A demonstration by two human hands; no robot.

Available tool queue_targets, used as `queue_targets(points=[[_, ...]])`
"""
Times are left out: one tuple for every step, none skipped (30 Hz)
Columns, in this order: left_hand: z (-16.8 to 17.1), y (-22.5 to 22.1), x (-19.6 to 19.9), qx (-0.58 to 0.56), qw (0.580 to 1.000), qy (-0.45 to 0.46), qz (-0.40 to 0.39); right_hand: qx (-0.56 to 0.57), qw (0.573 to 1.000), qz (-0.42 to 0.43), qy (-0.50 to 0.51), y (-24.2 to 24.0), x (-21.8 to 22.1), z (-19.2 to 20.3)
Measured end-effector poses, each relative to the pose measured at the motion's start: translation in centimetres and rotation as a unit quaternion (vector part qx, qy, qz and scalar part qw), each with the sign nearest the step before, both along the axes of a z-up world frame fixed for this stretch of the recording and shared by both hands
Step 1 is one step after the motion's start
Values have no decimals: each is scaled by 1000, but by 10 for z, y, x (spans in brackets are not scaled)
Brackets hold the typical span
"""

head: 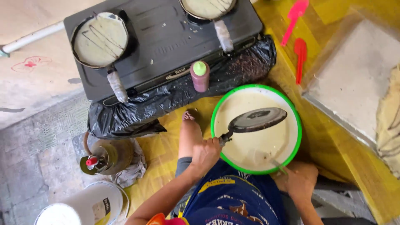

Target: Preparing thin crepes by dipping pans into batter, cooking them on a multi-burner stove, and stacking the finished products.

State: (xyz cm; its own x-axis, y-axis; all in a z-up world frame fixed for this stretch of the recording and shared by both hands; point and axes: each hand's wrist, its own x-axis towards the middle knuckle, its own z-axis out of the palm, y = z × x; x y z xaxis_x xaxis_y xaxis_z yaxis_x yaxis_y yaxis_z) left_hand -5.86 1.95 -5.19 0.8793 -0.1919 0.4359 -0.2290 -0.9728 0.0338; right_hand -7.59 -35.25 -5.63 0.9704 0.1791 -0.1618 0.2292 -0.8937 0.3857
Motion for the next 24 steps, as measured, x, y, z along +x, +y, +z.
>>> queue_targets(points=[[-4, 2, 0, -21, 1000, 20, 10, 68, 996, -51, 16, 25, 12, 30], [-9, 3, 0, -42, 998, 41, 17, 136, 985, -104, 33, 49, 21, 59], [-17, 7, 1, -44, 998, 38, 17, 134, 985, -102, 30, 79, 45, 103], [-27, 10, 1, -60, 996, 70, 19, 121, 940, -278, 158, 108, 61, 150], [-36, 13, 1, -77, 992, 101, 20, 102, 847, -447, 270, 136, 70, 199], [-44, 13, -1, -79, 992, 101, 18, 101, 846, -449, 269, 119, 84, 174], [-52, 13, -3, -115, 980, 157, 37, 81, 907, -354, 212, 101, 99, 149], [-60, 12, -3, -150, 964, 212, 53, 60, 953, -257, 149, 82, 113, 126], [-58, 11, -7, -152, 964, 212, 48, 58, 952, -262, 146, 113, 147, 150], [-57, 10, -12, -218, 937, 267, 65, 222, 956, -171, 88, 144, 182, 174], [-56, 10, -17, -282, 901, 320, 82, 377, 923, -74, 19, 174, 216, 198], [-54, 7, -19, -283, 901, 319, 80, 377, 923, -74, 18, 202, 254, 192], [-52, 3, -21, -377, 849, 362, 78, 458, 881, -96, 73, 229, 292, 186], [-51, 0, -24, -465, 786, 400, 74, 535, 827, -115, 128, 256, 330, 179], [-30, -3, -17, -466, 787, 399, 74, 535, 828, -114, 127, 274, 357, 164], [-9, -7, -10, -532, 679, 493, 115, 629, 710, -217, 228, 290, 384, 148], [11, -11, -4, -583, 553, 574, 156, 697, 562, -312, 319, 306, 411, 132], [36, -8, 16, -583, 552, 575, 157, 696, 561, -313, 320, 307, 420, 129], [59, -5, 36, -572, 563, 581, 130, 725, 481, -310, 383, 308, 430, 125], [83, -2, 55, -561, 574, 587, 104, 745, 396, -304, 442, 309, 438, 120], [80, -4, 80, -560, 574, 589, 105, 746, 394, -305, 443, 299, 443, 123], [76, -6, 104, -620, 562, 535, 116, 782, 337, -278, 444, 288, 446, 125], [73, -9, 127, -675, 547, 478, 125, 815, 279, -250, 442, 277, 449, 127], [71, -7, 157, -675, 548, 479, 125, 815, 278, -251, 441, 256, 438, 142]])
